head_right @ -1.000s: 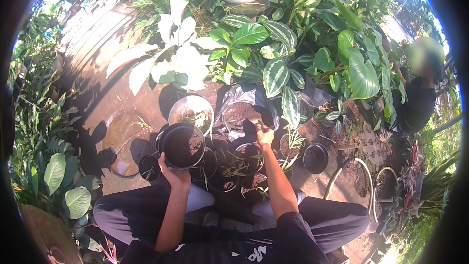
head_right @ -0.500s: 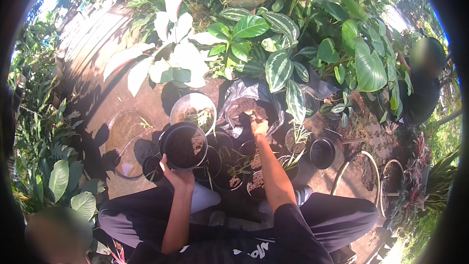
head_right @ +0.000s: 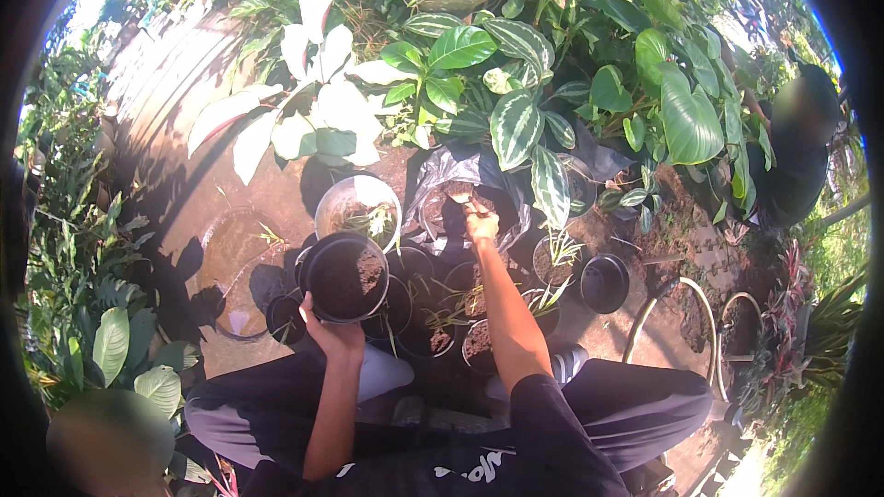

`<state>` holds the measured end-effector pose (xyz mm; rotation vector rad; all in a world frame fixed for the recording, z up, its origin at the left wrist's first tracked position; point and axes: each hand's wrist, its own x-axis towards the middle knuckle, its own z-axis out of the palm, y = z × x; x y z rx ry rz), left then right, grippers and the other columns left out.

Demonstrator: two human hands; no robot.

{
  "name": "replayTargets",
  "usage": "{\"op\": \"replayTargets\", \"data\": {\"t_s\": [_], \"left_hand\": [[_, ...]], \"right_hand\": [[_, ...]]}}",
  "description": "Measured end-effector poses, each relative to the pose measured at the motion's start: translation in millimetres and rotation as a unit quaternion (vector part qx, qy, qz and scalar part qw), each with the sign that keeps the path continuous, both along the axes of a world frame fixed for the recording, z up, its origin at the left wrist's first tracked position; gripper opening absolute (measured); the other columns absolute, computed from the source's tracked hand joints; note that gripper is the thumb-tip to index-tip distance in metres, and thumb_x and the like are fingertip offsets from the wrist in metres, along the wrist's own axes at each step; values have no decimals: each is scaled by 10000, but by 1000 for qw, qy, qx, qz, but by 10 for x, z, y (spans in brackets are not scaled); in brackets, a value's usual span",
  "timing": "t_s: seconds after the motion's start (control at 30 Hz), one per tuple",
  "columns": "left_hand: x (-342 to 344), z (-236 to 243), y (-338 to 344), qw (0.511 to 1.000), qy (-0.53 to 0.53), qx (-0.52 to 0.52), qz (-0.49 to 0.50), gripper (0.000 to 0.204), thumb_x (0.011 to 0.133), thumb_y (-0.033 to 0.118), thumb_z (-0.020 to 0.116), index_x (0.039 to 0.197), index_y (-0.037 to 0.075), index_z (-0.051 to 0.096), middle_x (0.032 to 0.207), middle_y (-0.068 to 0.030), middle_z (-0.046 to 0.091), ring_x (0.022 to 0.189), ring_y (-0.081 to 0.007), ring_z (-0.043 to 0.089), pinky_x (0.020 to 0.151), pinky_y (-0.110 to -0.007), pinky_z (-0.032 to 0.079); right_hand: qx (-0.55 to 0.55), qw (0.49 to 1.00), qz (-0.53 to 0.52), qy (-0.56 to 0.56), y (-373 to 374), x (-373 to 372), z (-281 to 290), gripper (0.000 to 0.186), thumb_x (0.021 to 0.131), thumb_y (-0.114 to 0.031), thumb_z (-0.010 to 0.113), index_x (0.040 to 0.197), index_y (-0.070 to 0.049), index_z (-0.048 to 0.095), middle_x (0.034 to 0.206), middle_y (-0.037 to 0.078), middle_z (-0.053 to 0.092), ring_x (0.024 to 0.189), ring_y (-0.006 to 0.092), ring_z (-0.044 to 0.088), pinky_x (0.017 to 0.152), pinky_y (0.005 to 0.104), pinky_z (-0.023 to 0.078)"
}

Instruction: The person fills small pots with soil using a small wooden tool and places plant stems into the soil.

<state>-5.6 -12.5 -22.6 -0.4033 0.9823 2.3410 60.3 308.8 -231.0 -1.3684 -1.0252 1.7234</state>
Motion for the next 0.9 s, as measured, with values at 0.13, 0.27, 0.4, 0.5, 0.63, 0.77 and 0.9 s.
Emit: {"op": "replayTargets", "data": {"t_s": [0.13, 0.27, 0.4, 0.5, 0.63, 0.77, 0.9], "left_hand": [[29, 52, 62, 1000, -3, 7, -8, 567, 914, 452, 533, 1322, 59, 508, 1327, -81, 564, 1234, -244, 517, 1067, -407, 370], [32, 73, 53, 1000, -1, 8, -3, 558, 912, 449, 537, 1307, 56, 519, 1309, -77, 576, 1221, -239, 526, 1060, -404, 376], [16, -9, -11, 1000, 5, 12, -4, 553, 913, 447, 537, 1300, 52, 524, 1311, -75, 576, 1216, -235, 530, 1056, -404, 381], [32, 10, 29, 1000, -1, 27, -13, 553, 914, 445, 539, 1301, 51, 524, 1309, -72, 580, 1213, -231, 534, 1058, -398, 379], [53, 39, 59, 999, 1, 39, -24, 548, 916, 444, 541, 1298, 50, 529, 1299, -67, 590, 1203, -225, 543, 1056, -386, 379], [41, -13, 47, 998, -1, 40, -39, 535, 924, 433, 537, 1295, 48, 532, 1293, -67, 597, 1198, -218, 548, 1051, -378, 384], [45, -55, 38, 997, 10, 33, -65, 568, 928, 453, 524, 1319, 40, 524, 1319, -78, 581, 1223, -234, 536, 1063, -396, 383]], "right_hand": [[-30, 998, -21, 56, 206, -14, -131, 326, 849, 35, 613, 1163, -14, 685, 762, 6, 633, 524, 32, 452, 452, 199, 342], [26, 999, 41, -16, 63, 105, -140, 360, 899, -92, 649, 1258, -114, 654, 670, -32, 597, 421, 36, 386, 366, 217, 272], [-8, 996, 85, 2, -172, 306, 186, 390, 898, -84, 633, 1285, -127, 640, 691, -39, 584, 434, 30, 370, 371, 205, 256], [-1, 994, 109, 13, -211, 497, 376, 389, 901, -93, 631, 1289, -124, 637, 673, -65, 543, 442, 18, 340, 381, 189, 244], [45, 989, 139, 14, -326, 674, 654, 380, 911, -103, 635, 1290, -104, 633, 653, -68, 533, 440, 4, 317, 387, 181, 231], [86, 983, 159, 18, -566, 760, 1049, 387, 915, -129, 655, 1298, -85, 623, 609, -75, 504, 439, -9, 299, 389, 179, 218], [84, 981, 172, 28, -864, 737, 1764, 420, 907, -107, 670, 1318, -56, 599, 623, -98, 477, 470, -7, 313, 412, 178, 221]]}}
